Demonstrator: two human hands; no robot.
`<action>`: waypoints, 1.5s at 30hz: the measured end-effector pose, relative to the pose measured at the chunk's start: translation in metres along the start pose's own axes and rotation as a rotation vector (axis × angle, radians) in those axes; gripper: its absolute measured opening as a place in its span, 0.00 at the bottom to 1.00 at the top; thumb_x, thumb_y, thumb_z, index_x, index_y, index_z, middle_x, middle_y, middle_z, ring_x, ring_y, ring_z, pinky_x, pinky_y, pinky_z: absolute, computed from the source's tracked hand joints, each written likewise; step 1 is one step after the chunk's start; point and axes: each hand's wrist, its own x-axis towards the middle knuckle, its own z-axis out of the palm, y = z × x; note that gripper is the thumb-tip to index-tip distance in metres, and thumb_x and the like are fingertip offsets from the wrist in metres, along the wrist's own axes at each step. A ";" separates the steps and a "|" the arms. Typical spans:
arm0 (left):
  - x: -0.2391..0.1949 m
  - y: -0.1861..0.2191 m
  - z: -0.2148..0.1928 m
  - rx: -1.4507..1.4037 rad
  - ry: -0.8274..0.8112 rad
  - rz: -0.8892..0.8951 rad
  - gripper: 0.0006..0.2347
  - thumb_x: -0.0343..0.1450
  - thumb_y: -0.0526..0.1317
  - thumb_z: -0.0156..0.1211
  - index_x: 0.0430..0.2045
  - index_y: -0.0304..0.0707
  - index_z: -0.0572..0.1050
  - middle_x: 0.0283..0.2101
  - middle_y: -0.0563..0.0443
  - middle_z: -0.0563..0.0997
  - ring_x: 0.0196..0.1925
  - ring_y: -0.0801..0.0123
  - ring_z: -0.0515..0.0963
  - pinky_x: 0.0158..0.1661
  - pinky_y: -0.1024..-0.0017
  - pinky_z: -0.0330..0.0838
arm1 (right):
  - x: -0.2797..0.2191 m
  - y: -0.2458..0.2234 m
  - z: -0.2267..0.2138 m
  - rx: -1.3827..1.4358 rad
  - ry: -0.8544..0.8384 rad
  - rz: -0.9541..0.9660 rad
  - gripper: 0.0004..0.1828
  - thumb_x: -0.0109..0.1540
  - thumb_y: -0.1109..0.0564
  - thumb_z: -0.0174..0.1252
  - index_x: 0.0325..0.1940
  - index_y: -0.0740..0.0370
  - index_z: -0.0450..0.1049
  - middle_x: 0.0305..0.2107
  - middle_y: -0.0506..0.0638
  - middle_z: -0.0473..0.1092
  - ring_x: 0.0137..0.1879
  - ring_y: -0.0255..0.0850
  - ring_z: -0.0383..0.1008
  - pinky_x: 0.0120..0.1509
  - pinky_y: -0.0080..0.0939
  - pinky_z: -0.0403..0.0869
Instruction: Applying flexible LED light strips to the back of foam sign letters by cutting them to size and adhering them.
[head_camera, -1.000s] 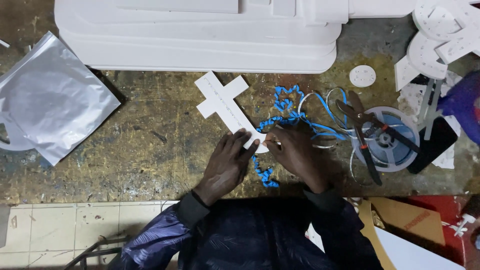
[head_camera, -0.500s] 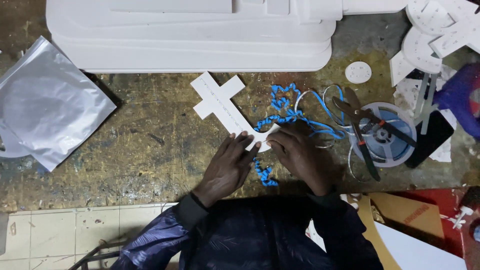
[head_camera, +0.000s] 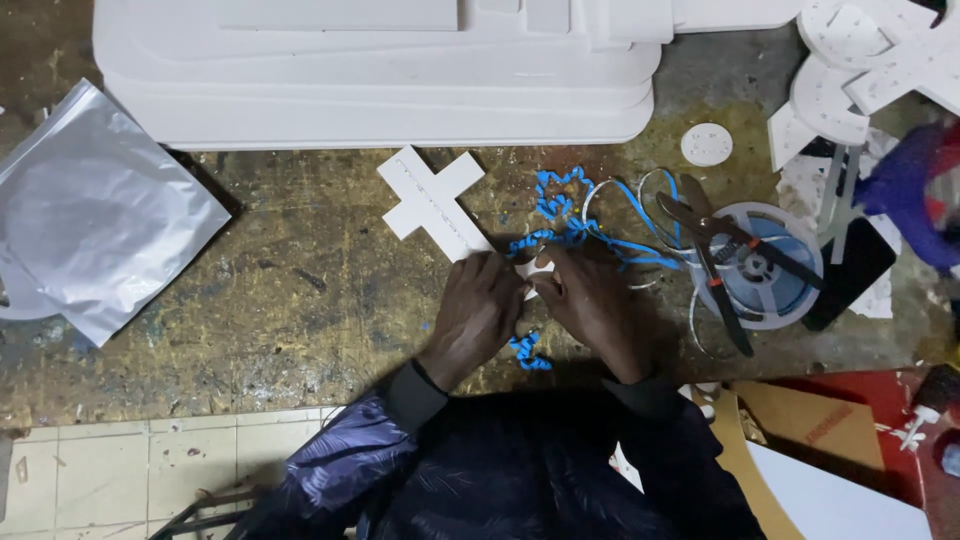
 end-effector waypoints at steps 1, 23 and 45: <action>0.009 0.006 -0.006 -0.025 0.033 -0.044 0.09 0.81 0.47 0.58 0.38 0.47 0.83 0.46 0.51 0.77 0.55 0.46 0.79 0.51 0.52 0.72 | 0.001 0.003 0.001 0.050 0.008 -0.012 0.14 0.67 0.54 0.72 0.56 0.52 0.80 0.29 0.54 0.79 0.36 0.57 0.84 0.39 0.58 0.82; 0.008 -0.003 -0.044 -0.111 -0.085 -0.207 0.16 0.64 0.43 0.69 0.46 0.49 0.85 0.53 0.53 0.82 0.57 0.44 0.76 0.51 0.53 0.72 | 0.005 0.013 -0.015 0.412 0.102 -0.129 0.05 0.72 0.60 0.64 0.49 0.56 0.85 0.32 0.56 0.75 0.37 0.60 0.78 0.44 0.55 0.77; 0.029 0.022 -0.043 -0.004 -0.003 -0.229 0.14 0.76 0.56 0.67 0.35 0.48 0.82 0.44 0.52 0.80 0.57 0.41 0.78 0.55 0.44 0.68 | 0.018 0.070 -0.046 0.454 0.313 -0.028 0.07 0.67 0.65 0.71 0.45 0.54 0.87 0.33 0.52 0.79 0.42 0.49 0.80 0.55 0.50 0.77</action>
